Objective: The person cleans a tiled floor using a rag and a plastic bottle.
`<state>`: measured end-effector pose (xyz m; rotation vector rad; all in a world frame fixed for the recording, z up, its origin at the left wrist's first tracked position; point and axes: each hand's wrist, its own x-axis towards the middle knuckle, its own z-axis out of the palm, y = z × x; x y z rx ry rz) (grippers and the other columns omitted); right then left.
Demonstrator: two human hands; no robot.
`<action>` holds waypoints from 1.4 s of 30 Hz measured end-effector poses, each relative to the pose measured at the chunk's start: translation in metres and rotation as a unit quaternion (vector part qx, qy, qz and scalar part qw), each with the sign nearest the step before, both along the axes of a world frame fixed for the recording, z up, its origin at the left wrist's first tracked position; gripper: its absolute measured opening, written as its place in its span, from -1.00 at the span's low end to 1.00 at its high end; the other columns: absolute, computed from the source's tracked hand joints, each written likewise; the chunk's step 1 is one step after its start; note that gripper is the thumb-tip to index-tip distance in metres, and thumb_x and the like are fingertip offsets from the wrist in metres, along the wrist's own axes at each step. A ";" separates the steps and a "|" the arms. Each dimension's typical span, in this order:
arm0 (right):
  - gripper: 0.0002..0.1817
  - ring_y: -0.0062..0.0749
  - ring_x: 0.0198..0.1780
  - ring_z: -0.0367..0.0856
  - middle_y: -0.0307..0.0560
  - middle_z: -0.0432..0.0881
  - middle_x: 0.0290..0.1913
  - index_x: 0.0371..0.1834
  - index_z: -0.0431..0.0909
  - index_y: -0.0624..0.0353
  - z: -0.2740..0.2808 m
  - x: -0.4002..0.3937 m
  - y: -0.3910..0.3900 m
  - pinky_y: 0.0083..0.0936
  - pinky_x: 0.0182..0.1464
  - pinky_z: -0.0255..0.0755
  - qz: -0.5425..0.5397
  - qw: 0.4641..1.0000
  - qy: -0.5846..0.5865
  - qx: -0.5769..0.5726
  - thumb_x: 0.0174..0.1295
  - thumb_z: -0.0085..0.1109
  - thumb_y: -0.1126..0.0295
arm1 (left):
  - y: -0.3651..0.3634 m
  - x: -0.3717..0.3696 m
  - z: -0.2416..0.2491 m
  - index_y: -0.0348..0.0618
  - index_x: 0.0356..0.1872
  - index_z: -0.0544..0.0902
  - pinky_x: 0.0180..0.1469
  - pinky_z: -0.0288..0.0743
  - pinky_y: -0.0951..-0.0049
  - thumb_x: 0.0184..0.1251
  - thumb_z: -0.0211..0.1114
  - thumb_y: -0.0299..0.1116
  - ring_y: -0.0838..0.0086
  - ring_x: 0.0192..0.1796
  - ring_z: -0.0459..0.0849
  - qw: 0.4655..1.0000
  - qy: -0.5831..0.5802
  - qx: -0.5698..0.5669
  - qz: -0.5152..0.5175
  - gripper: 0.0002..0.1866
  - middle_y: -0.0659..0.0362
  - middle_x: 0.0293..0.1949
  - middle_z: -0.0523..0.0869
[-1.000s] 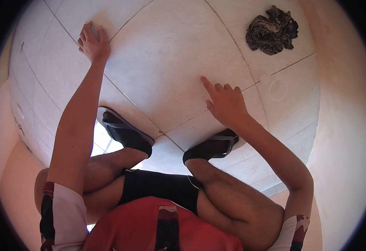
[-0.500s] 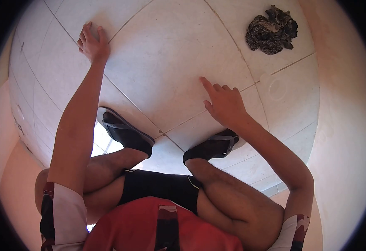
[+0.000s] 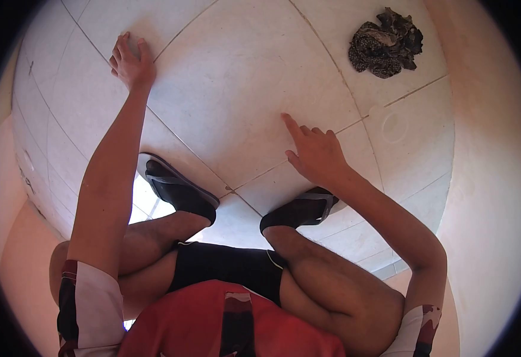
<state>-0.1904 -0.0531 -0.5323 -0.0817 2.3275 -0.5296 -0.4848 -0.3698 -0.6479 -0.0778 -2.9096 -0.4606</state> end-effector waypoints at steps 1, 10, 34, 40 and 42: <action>-0.08 -0.13 -0.03 0.72 -0.01 0.71 -0.06 0.70 0.03 0.03 -0.001 -0.001 0.001 -0.10 -0.02 0.54 0.000 1.000 -0.001 0.000 0.34 0.33 0.19 | 0.000 0.001 0.000 0.08 0.43 0.47 0.53 0.08 -0.03 0.55 0.12 0.03 0.11 0.53 0.29 1.000 -0.001 0.000 0.000 -0.47 0.14 0.54 0.40; -0.27 -0.09 -0.05 0.71 0.01 0.69 -0.06 0.57 0.22 0.06 0.009 -0.020 0.017 -0.06 -0.01 0.54 -0.016 1.000 0.003 -0.021 0.37 0.29 0.21 | -0.001 0.000 -0.001 0.08 0.43 0.47 0.53 0.08 -0.01 0.55 0.13 0.02 0.13 0.53 0.29 1.000 0.009 0.001 0.000 -0.47 0.15 0.54 0.41; -0.68 -0.19 0.04 0.61 -0.25 0.73 -0.19 0.08 0.58 -0.04 -0.028 -0.097 0.119 -0.01 0.06 0.36 -0.041 0.958 0.237 0.159 0.25 0.30 0.44 | -0.002 -0.001 -0.003 0.14 0.46 0.45 0.53 0.08 -0.07 0.56 0.13 0.05 0.15 0.56 0.27 1.000 0.009 -0.012 0.005 -0.46 0.18 0.56 0.40; -0.77 -0.27 -0.05 0.55 -0.29 0.66 -0.34 -0.09 0.65 -0.05 -0.034 -0.060 0.063 -0.06 -0.01 0.30 0.109 0.952 0.278 0.062 0.19 0.26 0.47 | -0.003 -0.001 -0.003 0.14 0.47 0.44 0.53 0.08 -0.09 0.56 0.11 0.07 0.11 0.56 0.27 1.000 0.011 -0.007 -0.001 -0.45 0.16 0.56 0.39; -0.80 -0.28 -0.09 0.50 -0.35 0.62 -0.42 -0.14 0.67 -0.08 -0.034 -0.060 0.065 -0.10 -0.05 0.25 0.140 0.941 0.304 0.046 0.18 0.27 0.46 | -0.002 -0.002 -0.003 0.12 0.50 0.40 0.53 0.07 -0.08 0.57 0.11 0.09 0.12 0.55 0.27 1.000 0.009 -0.013 0.000 -0.41 0.20 0.54 0.41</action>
